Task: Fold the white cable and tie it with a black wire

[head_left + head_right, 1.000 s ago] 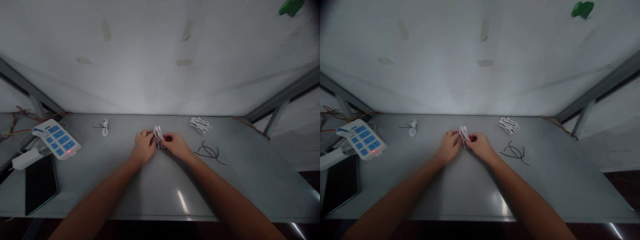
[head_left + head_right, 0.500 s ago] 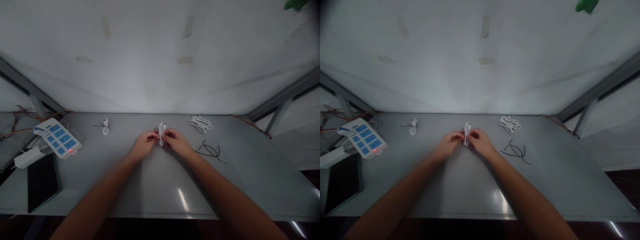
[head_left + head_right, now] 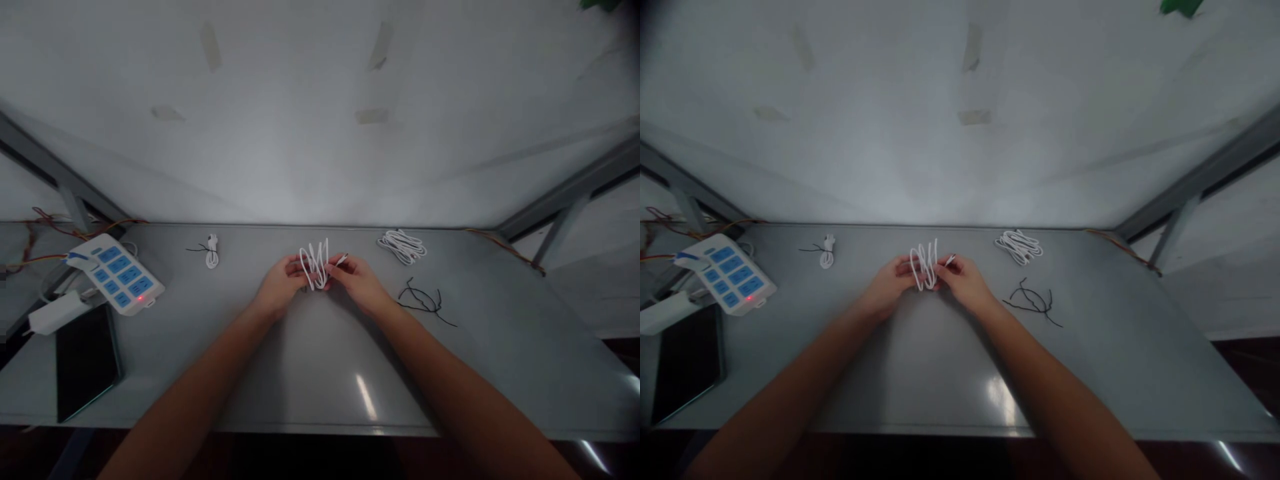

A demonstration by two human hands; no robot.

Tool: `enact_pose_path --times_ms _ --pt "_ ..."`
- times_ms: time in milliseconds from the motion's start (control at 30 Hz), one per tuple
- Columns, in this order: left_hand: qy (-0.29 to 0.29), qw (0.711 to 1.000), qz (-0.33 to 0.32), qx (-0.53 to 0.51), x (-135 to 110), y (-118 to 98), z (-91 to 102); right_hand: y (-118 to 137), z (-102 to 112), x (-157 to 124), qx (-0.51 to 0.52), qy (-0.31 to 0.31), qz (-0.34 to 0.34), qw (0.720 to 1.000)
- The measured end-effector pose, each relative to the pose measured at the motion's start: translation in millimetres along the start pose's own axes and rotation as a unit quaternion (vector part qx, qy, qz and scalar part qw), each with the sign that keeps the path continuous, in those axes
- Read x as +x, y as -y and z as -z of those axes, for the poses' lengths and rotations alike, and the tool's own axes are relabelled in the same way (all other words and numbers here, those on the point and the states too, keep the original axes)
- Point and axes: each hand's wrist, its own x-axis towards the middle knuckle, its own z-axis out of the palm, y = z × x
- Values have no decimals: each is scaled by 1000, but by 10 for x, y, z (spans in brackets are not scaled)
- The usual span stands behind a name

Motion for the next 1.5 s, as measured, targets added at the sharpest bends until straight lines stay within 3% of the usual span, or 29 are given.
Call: enact_pose_path --times_ms 233,400,467,600,733,800,967,1100,1167,1233,1367,1500 --pt "-49 995 -44 73 87 -12 149 -3 169 48 18 -74 -47 996" --pt "-47 980 -59 185 110 -132 369 117 326 13 29 -77 -78 993" --pt "-66 963 -67 254 107 -221 486 182 409 -4 14 -87 -77 993" --pt "-194 906 -84 366 81 -434 781 345 674 -50 -10 -129 -57 990" --pt "-255 863 -97 426 53 -600 1101 526 1002 -113 23 -180 -17 983" --pt "-276 862 -94 414 54 -642 1236 587 1156 -146 34 -205 4 978" --pt "-319 914 -82 235 13 -739 1479 586 1533 -212 -13 -309 56 949" --pt "-403 891 -124 171 -79 -856 1589 556 1751 -250 -59 -366 65 927" --pt "-408 888 -155 141 -94 -875 1555 561 1750 -253 -69 -382 66 919" --pt "-379 899 -182 126 -83 -844 1420 561 1653 -237 -66 -375 70 922" --pt "-244 932 -195 186 -72 -630 889 472 1252 -154 -50 -274 85 957" --pt "-104 954 -177 220 -151 -333 358 314 772 -122 -159 -161 104 969"
